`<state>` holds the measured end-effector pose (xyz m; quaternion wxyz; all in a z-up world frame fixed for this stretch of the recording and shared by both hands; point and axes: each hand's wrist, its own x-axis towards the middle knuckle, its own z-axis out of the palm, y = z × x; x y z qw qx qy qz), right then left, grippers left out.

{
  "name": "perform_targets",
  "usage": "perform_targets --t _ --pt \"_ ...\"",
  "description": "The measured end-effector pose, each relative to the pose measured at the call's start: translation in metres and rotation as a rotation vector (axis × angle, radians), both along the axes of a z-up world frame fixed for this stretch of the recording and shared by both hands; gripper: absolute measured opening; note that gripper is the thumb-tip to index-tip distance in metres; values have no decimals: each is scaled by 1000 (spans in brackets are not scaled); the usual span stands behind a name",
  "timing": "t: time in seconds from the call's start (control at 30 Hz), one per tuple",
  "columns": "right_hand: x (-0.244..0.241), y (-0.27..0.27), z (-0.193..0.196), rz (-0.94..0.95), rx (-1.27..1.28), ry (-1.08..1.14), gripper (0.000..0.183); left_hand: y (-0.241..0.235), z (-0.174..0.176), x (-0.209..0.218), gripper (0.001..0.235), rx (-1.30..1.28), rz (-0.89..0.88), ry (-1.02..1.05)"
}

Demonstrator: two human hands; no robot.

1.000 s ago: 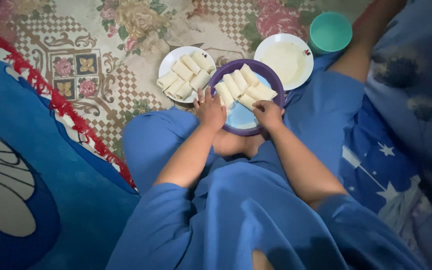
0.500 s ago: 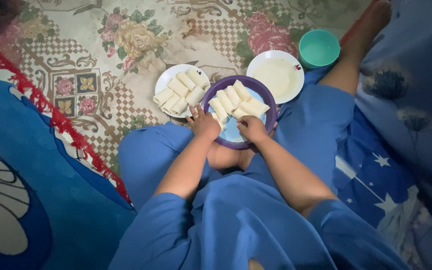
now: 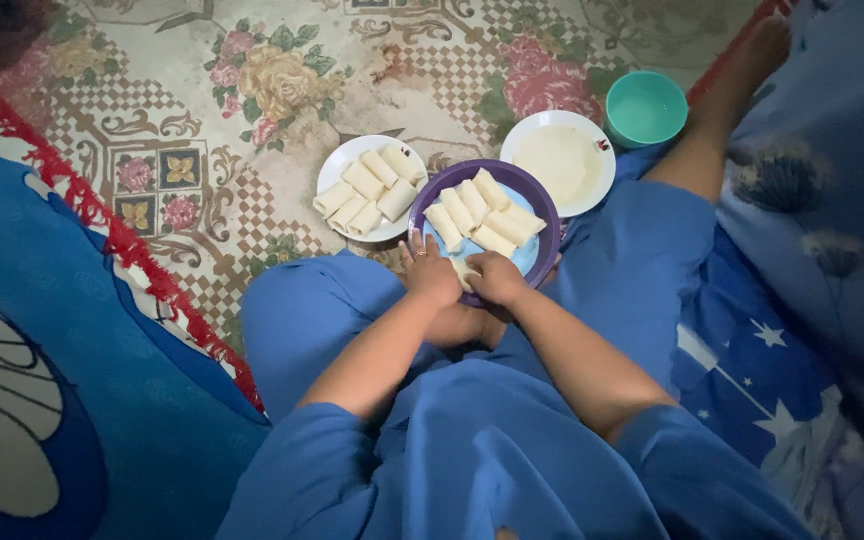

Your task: A person sitting on the floor is preparing pastries by picking up wrappers or pre-rolled pieces, dipping them in a liquid, and placing them in a bowl.

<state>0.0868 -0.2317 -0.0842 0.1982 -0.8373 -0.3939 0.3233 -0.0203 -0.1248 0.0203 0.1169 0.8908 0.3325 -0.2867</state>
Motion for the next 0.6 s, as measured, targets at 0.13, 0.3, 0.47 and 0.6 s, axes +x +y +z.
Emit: perform_targets --t 0.13,0.3,0.47,0.6 --pt "-6 3 16 20 -11 -11 50 17 -87 5 54 -78 127 -114" --pt "-4 6 -7 -35 -72 31 69 18 -49 -4 53 -38 -37 -167" --pt "-3 12 -14 -96 -98 101 61 23 -80 -2 57 -55 -41 -201" --pt "-4 12 -14 -150 -86 124 53 22 -76 -9 50 -61 -69 -248"
